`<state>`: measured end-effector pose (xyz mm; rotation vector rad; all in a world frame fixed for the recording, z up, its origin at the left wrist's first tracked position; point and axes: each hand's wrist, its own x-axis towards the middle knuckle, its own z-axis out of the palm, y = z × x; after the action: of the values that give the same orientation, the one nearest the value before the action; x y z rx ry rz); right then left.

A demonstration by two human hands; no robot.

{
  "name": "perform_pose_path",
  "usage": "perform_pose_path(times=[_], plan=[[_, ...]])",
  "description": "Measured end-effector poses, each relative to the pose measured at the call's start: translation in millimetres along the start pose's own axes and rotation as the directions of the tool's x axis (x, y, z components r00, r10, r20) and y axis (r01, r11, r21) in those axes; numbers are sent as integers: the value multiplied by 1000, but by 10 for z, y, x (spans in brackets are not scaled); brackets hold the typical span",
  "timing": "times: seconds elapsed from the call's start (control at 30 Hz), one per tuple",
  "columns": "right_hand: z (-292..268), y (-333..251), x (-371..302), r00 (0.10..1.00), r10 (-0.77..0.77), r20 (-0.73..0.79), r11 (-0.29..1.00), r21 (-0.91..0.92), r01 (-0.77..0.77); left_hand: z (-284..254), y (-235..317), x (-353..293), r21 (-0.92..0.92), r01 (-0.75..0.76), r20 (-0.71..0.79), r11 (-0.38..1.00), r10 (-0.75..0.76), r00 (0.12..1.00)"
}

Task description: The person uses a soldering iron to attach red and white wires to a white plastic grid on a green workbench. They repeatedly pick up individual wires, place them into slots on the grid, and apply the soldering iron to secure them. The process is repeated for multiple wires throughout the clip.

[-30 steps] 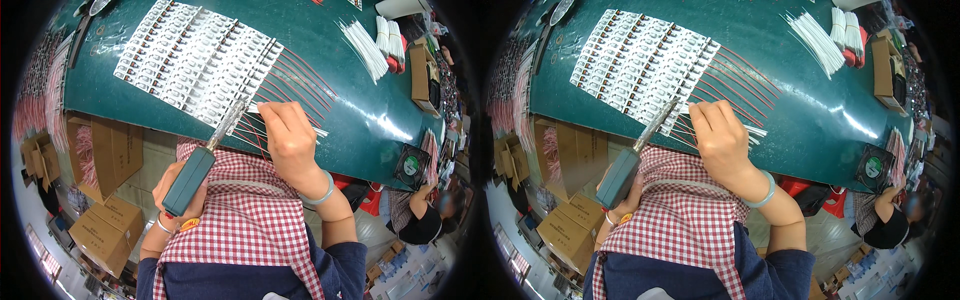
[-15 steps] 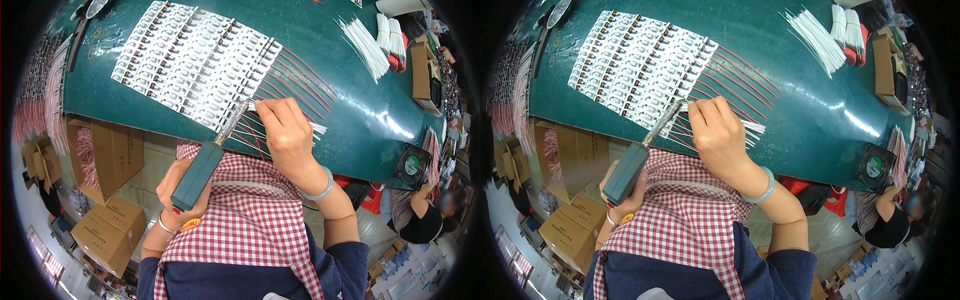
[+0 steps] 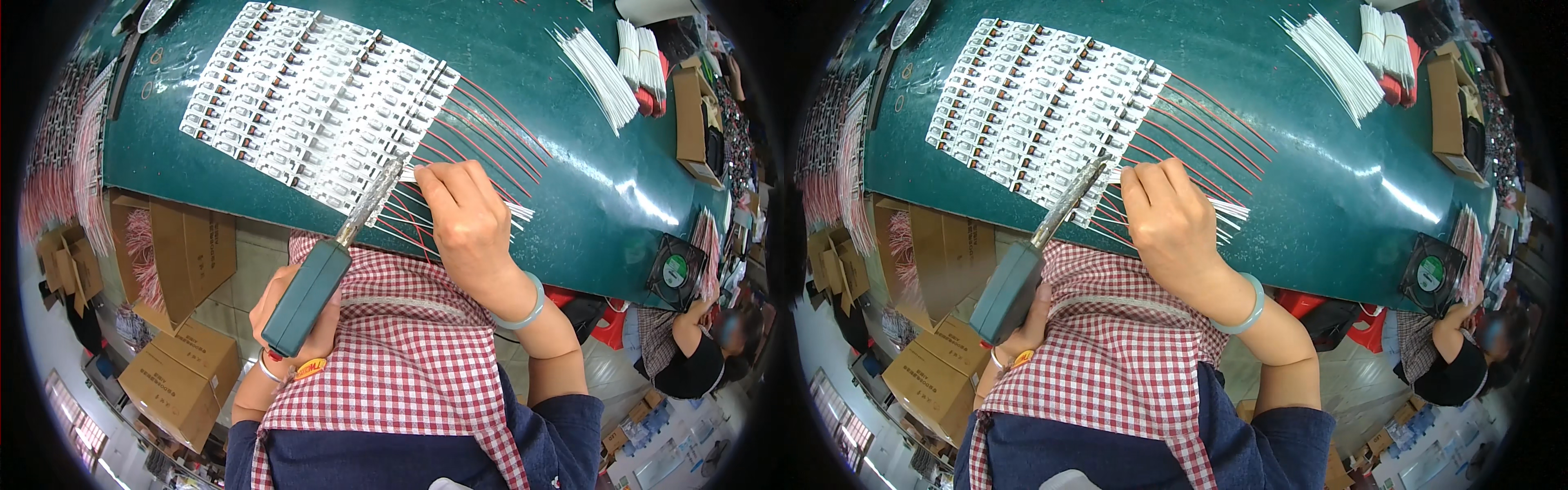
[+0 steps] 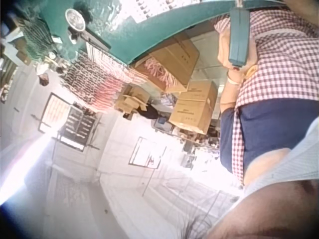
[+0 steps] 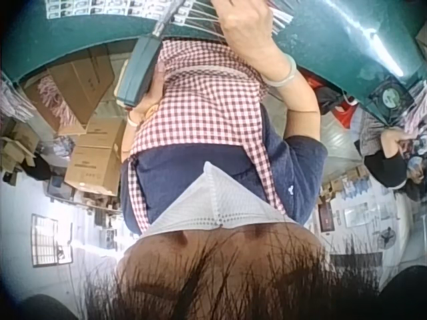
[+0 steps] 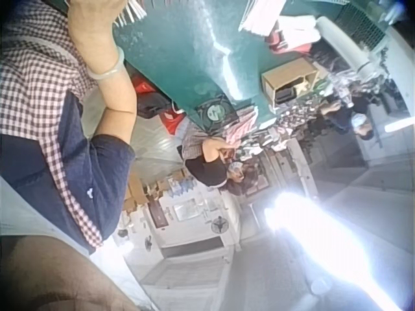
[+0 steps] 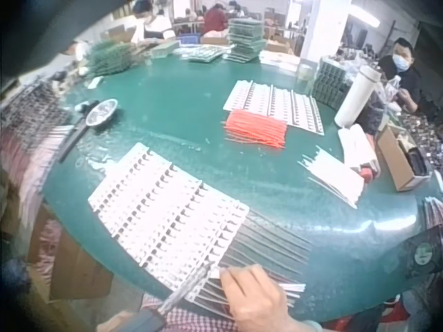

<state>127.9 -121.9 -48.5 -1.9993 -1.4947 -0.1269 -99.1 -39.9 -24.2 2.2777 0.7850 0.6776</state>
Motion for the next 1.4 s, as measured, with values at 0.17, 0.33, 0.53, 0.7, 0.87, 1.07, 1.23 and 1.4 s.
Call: perform_pose_path(times=[0.17, 0.33, 0.53, 0.7, 0.87, 1.07, 1.23, 1.4], plan=[[-49, -8, 16, 1000, 20, 11, 999, 42, -21, 19, -34, -3, -14, 1, 15, 1000, -1, 1000], [-107, 119, 74, 999, -42, 25, 999, 8, 42, 26, 5, 91, -20, -12, 37, 1000, 13, 999], [-33, 145, 83, 1000, -26, 18, 999, 35, 25, 40, 43, 180, -54, -3, 60, 999, 6, 998], [-33, 178, 86, 997, -67, 32, 998, 6, 67, 36, 23, 188, -49, -24, 97, 999, 28, 995], [-19, 198, 75, 995, -92, 35, 996, -11, 93, 35, 33, 147, -35, 27, 95, 999, -24, 995], [-28, 197, 88, 995, -91, 31, 996, -14, 92, 30, 33, 138, 34, -22, 55, 999, 20, 998], [-52, 131, 102, 999, -14, 47, 999, 31, 12, 51, -24, 73, 26, 6, 48, 1000, -7, 999], [-54, 190, 100, 998, -53, -16, 999, 10, 53, 85, -42, 99, -4, 6, 39, 1000, -5, 999]])
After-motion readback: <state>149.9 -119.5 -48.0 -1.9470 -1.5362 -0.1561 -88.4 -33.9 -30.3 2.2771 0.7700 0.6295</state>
